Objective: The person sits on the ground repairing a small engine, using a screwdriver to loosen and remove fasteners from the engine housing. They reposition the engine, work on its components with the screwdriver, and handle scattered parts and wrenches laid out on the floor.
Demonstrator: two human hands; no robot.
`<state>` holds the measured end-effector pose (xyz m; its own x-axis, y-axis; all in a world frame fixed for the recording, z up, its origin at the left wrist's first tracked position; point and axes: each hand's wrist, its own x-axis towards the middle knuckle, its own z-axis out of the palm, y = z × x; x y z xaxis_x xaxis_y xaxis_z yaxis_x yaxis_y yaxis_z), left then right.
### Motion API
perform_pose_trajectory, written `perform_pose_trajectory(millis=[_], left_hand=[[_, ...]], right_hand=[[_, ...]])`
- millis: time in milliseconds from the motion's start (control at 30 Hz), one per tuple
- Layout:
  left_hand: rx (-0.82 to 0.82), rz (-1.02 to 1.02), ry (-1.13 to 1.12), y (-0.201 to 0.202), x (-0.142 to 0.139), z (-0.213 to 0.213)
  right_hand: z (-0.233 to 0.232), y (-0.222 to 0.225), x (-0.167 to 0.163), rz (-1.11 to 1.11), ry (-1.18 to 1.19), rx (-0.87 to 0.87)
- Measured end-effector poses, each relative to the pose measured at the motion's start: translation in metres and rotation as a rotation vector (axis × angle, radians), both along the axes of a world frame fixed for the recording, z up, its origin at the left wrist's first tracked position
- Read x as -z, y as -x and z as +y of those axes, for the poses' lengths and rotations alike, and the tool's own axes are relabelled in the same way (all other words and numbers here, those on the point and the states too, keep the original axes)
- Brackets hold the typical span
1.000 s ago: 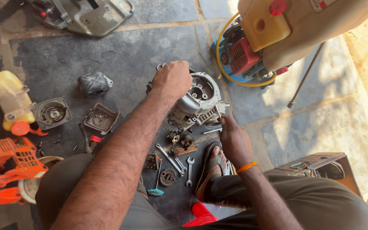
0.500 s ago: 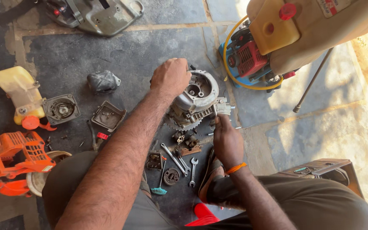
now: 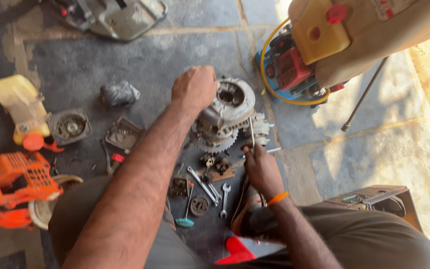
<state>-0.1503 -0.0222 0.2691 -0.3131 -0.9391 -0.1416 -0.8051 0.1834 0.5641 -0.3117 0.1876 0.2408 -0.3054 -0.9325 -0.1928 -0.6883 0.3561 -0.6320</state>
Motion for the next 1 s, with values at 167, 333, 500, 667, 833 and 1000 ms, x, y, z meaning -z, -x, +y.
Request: perform_pose_trajectory(millis=[167,333,500,667,833,1000], left_hand=[[0.011,-0.062,0.08,0.003,0.01,-0.005],[0.0,-0.052,0.028,0.001,0.016,-0.017],[-0.037,-0.031,-0.009,0.0,0.015,-0.01],[-0.05,-0.039,-0.053,-0.003,0.005,0.003],[-0.019,0.016,-0.12,-0.009,-0.006,0.021],[0.012,-0.01,-0.112,-0.017,-0.01,0.036]], right_hand=[[-0.003,0.018,0.001,-0.093,-0.183,0.027],[-0.001,0.048,0.001,-0.233,-0.31,0.043],[-0.015,0.072,0.013,-0.238,-0.305,0.22],[-0.035,0.066,0.019,-0.442,-0.198,0.338],[-0.056,0.041,0.016,-1.031,-0.054,0.35],[-0.065,0.03,0.018,-1.139,0.028,0.392]])
